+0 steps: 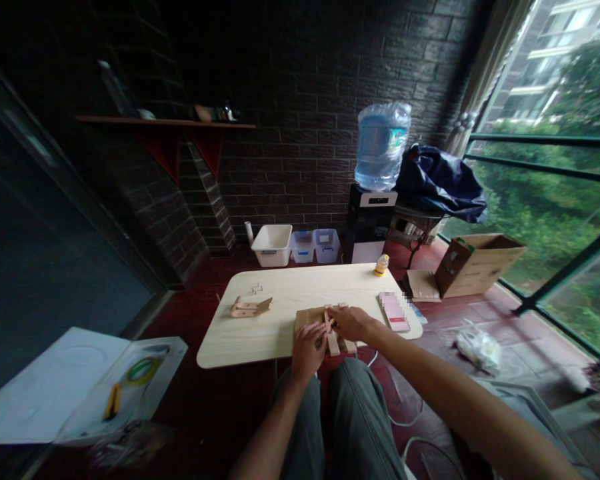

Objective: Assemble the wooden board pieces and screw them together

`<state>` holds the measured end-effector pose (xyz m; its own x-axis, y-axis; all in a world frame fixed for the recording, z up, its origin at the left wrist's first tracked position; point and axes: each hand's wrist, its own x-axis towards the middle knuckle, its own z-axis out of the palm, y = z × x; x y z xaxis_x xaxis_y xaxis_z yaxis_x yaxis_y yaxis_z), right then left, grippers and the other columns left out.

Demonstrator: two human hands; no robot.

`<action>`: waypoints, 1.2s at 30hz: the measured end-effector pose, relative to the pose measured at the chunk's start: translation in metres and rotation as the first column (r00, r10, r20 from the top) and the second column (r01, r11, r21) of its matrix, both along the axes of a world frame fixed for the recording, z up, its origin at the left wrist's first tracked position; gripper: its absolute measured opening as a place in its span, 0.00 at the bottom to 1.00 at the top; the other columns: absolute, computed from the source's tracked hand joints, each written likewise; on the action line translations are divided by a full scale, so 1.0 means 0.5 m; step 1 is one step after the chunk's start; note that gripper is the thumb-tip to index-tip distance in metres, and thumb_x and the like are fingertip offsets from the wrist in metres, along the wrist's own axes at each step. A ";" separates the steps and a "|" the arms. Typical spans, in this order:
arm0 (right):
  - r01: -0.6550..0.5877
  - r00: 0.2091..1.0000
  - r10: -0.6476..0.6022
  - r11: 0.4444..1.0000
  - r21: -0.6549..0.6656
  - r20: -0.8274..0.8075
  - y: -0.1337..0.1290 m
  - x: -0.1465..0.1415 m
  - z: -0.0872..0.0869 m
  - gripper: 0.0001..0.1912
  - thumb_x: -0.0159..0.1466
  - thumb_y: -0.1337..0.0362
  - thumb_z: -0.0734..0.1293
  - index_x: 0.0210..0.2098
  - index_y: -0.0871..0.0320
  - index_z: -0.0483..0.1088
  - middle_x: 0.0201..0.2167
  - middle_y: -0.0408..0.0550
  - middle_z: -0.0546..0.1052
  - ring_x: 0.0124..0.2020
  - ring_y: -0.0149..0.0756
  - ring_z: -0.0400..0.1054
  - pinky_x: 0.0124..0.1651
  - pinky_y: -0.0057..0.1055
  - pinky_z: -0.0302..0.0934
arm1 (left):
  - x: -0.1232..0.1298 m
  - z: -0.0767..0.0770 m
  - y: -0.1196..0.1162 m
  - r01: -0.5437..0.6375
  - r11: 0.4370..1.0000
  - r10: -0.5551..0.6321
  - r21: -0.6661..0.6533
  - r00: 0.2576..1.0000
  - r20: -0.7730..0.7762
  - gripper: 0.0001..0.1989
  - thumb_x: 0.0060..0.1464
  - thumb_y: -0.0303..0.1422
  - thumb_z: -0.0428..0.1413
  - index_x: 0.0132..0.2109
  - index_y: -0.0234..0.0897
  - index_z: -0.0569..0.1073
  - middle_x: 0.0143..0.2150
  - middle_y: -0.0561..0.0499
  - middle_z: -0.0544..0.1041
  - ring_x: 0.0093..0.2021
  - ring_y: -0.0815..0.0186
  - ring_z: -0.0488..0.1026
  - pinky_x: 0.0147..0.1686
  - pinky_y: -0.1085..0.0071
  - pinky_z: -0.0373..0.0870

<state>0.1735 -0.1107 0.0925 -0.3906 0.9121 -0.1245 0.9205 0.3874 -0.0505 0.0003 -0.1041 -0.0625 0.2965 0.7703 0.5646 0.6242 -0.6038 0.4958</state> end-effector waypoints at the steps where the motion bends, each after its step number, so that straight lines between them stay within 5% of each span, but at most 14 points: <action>1: -0.025 1.000 0.025 1.000 -0.005 -0.004 -0.002 0.005 0.004 0.20 0.68 0.67 0.62 0.59 0.58 0.66 0.52 0.59 0.79 0.52 0.45 0.75 0.51 0.36 0.68 | 0.001 -0.001 0.000 -0.009 1.000 0.009 0.000 1.000 -0.003 0.14 0.63 0.33 0.56 0.54 0.49 0.78 0.54 0.51 0.81 0.60 0.56 0.74 0.64 0.49 0.66; 6: -0.134 0.991 0.134 0.991 0.002 -0.004 -0.003 0.016 0.004 0.15 0.67 0.70 0.61 0.53 0.59 0.70 0.52 0.59 0.78 0.52 0.44 0.75 0.51 0.36 0.68 | 0.003 0.000 -0.001 -0.027 1.000 0.027 -0.011 1.000 -0.015 0.14 0.64 0.34 0.56 0.54 0.49 0.78 0.54 0.50 0.81 0.59 0.56 0.74 0.64 0.48 0.66; 12: -0.006 0.997 0.003 0.999 0.038 0.076 0.010 0.000 -0.023 0.19 0.69 0.60 0.64 0.55 0.64 0.69 0.50 0.64 0.79 0.51 0.49 0.75 0.51 0.39 0.69 | 0.002 0.008 -0.001 0.002 1.000 -0.002 0.006 1.000 -0.010 0.16 0.64 0.33 0.55 0.56 0.50 0.77 0.54 0.51 0.81 0.59 0.57 0.75 0.63 0.50 0.67; 25: -0.090 0.996 0.090 0.996 0.012 -0.012 -0.005 0.019 0.009 0.17 0.67 0.68 0.63 0.55 0.59 0.70 0.50 0.58 0.80 0.51 0.45 0.76 0.49 0.35 0.69 | 0.005 -0.007 0.002 -0.009 1.000 0.009 0.017 1.000 -0.011 0.14 0.64 0.33 0.56 0.54 0.49 0.78 0.54 0.50 0.82 0.59 0.56 0.75 0.63 0.49 0.66; 36: 0.031 0.998 -0.032 0.999 0.022 0.053 0.018 -0.009 -0.023 0.18 0.69 0.60 0.63 0.54 0.66 0.71 0.49 0.66 0.79 0.51 0.49 0.75 0.51 0.39 0.69 | 0.006 0.007 0.002 0.008 1.000 -0.008 0.003 1.000 0.017 0.13 0.65 0.35 0.55 0.54 0.48 0.78 0.54 0.50 0.82 0.59 0.57 0.75 0.62 0.51 0.68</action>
